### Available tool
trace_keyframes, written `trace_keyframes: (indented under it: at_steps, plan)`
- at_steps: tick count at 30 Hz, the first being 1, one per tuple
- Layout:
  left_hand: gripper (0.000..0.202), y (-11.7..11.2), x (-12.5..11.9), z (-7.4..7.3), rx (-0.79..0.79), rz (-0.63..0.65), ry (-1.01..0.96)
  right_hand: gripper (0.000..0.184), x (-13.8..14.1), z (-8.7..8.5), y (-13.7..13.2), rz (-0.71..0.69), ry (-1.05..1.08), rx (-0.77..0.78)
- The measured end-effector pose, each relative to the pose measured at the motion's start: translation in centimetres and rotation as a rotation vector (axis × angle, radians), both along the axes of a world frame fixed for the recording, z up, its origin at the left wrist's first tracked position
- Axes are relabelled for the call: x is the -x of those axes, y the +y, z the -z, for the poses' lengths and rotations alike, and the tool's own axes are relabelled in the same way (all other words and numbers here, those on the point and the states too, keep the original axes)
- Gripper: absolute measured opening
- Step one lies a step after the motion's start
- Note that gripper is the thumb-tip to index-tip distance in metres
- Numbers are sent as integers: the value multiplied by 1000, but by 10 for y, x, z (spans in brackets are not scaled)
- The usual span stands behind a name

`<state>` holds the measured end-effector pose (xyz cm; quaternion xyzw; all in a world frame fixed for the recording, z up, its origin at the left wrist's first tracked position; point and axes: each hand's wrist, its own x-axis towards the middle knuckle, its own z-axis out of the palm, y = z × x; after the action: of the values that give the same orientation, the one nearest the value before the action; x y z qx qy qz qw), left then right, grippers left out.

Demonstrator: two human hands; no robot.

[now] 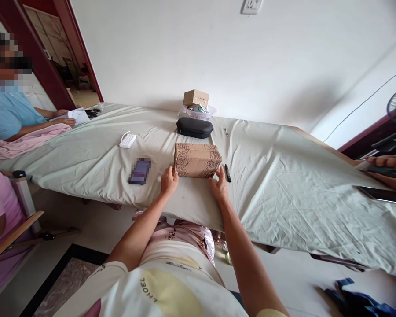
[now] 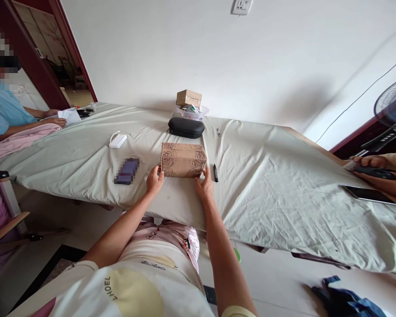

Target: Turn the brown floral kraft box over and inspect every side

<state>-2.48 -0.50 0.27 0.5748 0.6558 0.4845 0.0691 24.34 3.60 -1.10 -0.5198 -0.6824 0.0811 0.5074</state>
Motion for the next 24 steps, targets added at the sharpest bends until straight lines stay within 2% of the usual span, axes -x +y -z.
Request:
trace_keyframes:
  at_steps: [4, 8, 13, 17, 21, 24]
  plan:
    - [17, -3, -2, -4, 137, -22, 137, 75, -1, 2, 0, 9, -150, 96]
    - [21, -1, -2, 0, 106, -26, 129, 78, -2, 0, -2, 20, -216, 112]
    - [41, 5, 0, 11, -93, -10, 6, 82, -2, -2, -4, 9, -136, 90]
    - [54, 5, 1, 14, -273, 61, -19, 80, 0, -9, -8, -14, -8, -31]
    - [57, 0, 1, 9, -375, 79, -39, 70, 4, -19, -14, -15, 129, -158]
    - [55, -2, 2, 6, -409, 80, -50, 53, 6, -25, -19, -58, 217, -218]
